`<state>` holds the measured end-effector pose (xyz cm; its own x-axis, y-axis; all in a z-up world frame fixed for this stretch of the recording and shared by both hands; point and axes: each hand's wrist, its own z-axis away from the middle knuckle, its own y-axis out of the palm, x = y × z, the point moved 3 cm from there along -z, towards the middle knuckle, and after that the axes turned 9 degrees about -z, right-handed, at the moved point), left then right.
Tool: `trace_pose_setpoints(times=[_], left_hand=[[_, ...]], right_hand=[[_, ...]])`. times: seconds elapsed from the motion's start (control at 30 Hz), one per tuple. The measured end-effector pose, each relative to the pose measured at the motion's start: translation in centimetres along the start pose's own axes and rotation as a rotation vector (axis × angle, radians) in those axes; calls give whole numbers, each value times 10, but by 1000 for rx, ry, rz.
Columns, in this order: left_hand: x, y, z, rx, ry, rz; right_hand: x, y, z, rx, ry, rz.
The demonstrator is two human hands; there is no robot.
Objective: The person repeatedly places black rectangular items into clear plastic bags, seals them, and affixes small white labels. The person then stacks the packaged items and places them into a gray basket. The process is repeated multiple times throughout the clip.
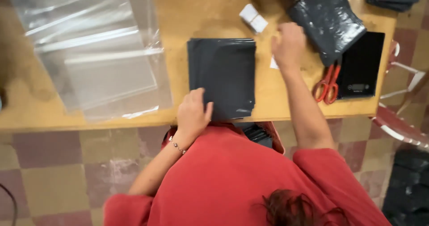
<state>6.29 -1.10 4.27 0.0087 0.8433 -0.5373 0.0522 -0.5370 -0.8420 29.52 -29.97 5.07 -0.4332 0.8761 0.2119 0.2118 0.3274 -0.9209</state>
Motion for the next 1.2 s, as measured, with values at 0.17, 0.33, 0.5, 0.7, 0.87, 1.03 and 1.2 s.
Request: trace_pose_setpoints(times=[0.17, 0.33, 0.5, 0.7, 0.87, 1.03, 1.2], left_hand=[[-96, 35, -110, 356, 170, 327], [-161, 189, -218, 525, 106, 645], [-235, 189, -273, 680, -510, 1150], [-270, 244, -295, 367, -478, 915], [-257, 131, -259, 248, 225, 995], [-201, -8, -202, 338, 399, 1188], [-98, -60, -153, 260, -75, 675]], right_hand=[[-103, -20, 41, -12, 189, 630], [-165, -24, 58, -78, 107, 621], [-177, -40, 57, -171, 47, 428], [-145, -74, 74, -126, 68, 58], [-124, -143, 102, -328, 274, -572], [-98, -109, 141, -258, 493, -1092], [25, -62, 145, -177, 882, -1415]])
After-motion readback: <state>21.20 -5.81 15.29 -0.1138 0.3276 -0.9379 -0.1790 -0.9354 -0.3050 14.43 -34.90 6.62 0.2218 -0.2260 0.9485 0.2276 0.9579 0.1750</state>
